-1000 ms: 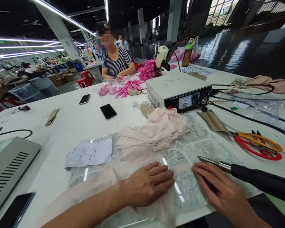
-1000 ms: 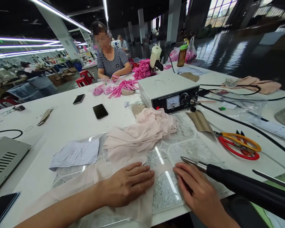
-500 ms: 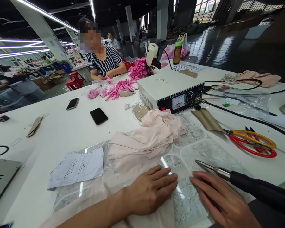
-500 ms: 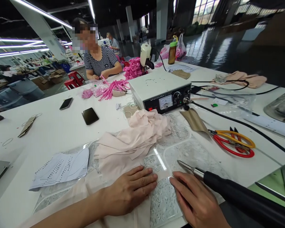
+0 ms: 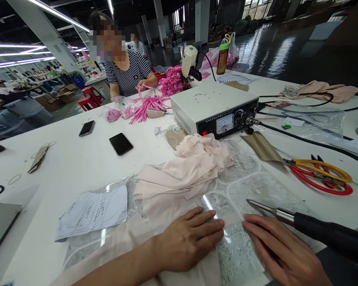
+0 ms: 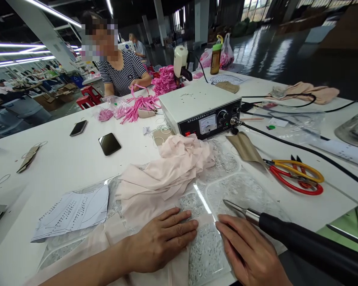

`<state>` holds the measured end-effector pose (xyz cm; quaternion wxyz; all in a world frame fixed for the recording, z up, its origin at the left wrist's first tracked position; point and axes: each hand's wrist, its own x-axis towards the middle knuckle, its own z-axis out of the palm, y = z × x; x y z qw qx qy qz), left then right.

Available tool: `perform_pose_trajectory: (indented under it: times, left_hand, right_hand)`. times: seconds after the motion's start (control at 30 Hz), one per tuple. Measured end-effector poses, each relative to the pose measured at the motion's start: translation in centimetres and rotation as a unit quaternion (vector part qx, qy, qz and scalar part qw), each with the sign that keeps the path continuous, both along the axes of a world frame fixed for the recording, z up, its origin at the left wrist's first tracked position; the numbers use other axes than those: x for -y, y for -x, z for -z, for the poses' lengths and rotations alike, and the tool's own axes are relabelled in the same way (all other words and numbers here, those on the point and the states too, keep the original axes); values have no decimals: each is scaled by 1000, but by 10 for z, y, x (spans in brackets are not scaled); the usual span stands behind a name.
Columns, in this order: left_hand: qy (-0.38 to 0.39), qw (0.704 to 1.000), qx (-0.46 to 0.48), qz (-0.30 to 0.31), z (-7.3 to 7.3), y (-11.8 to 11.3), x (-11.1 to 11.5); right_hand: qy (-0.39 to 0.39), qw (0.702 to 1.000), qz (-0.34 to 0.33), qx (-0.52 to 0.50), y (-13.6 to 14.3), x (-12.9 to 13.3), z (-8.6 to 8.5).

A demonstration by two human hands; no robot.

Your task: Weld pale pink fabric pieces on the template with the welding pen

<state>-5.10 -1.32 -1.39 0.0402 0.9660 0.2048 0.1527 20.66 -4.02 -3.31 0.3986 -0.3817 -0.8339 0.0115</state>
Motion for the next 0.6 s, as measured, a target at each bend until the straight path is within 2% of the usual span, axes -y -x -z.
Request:
perform_pose_trajectory:
  times: [0.6]
  left_hand:
    - [1, 1000, 3, -4, 1, 0, 1]
  right_hand:
    - [10, 999, -2, 37, -2, -1, 2]
